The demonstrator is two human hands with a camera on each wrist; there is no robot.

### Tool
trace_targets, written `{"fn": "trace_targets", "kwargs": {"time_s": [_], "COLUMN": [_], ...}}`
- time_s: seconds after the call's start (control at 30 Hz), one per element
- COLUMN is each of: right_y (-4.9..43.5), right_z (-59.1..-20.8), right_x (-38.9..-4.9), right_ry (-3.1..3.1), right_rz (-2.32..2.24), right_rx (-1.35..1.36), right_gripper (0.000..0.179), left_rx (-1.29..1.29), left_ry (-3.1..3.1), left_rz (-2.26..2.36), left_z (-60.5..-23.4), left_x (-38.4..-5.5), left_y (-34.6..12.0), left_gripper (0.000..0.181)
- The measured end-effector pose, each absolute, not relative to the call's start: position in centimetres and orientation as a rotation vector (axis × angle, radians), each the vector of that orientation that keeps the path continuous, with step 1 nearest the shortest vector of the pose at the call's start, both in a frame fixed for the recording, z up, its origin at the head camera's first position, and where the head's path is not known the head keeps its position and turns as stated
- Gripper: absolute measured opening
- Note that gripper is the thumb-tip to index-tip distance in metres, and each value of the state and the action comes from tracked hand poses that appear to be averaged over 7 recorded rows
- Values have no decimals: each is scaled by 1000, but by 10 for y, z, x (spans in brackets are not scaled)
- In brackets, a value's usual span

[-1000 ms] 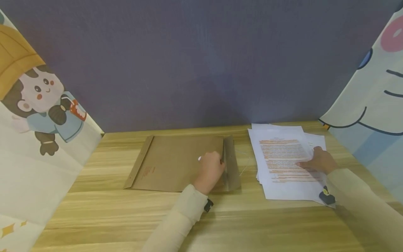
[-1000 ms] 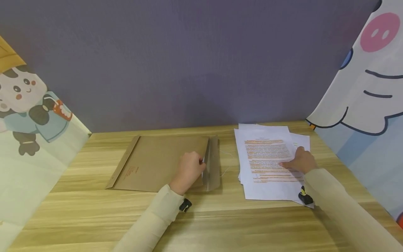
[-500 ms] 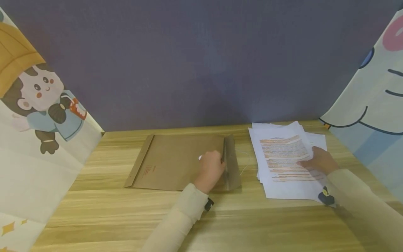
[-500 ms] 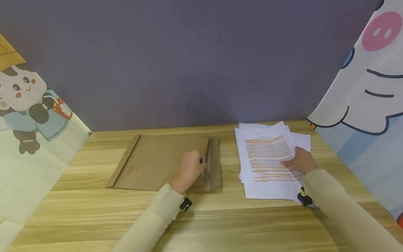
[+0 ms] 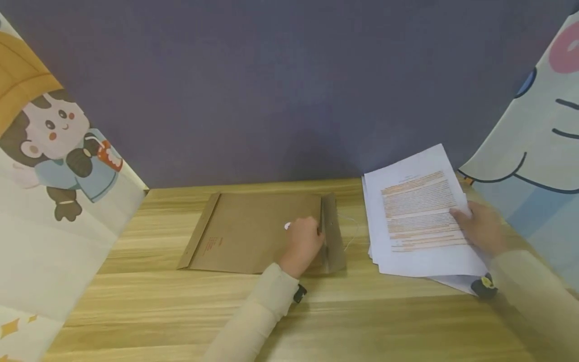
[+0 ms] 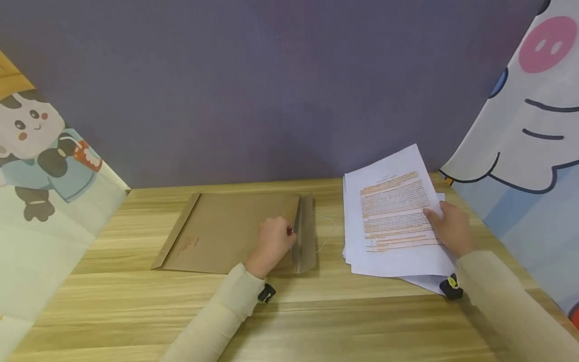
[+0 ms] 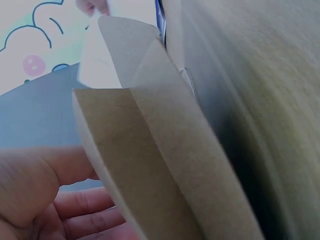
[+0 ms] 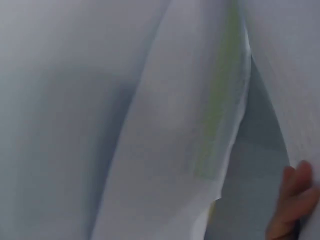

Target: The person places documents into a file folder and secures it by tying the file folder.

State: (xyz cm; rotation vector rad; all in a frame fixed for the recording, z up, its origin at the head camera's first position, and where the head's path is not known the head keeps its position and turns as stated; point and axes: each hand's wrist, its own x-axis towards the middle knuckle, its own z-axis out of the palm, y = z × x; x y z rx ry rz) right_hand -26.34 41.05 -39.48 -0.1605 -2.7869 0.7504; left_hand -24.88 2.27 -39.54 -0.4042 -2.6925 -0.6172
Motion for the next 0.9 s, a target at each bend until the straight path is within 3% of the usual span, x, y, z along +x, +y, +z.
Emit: {"fn": "trace_targets", "kwargs": {"time_s": [0.33,0.57,0.7,0.9], "right_y": [376,325,298,258], "right_z": [-366,-371,-372,-368], "right_x": [-236,-241,-243,-248], "right_ry": [-2689,-2560,-2513,-2443], "right_rz": [1068,1232,1223,1323], "right_rx": [-214,-131,-60,43], "right_gripper": [81,70,63,53], "left_rx": [-364,-336,-347,-208], "left_ry": [-2739,-2704,-2532,-2301], "left_rz": [-538,-552,-882,-1707], "left_z": [-395,-392,-385,-373], "left_x": [-248,-254,-259,-257], "left_y": [28,23,8,-21], "left_gripper": [35,37,19,40]}}
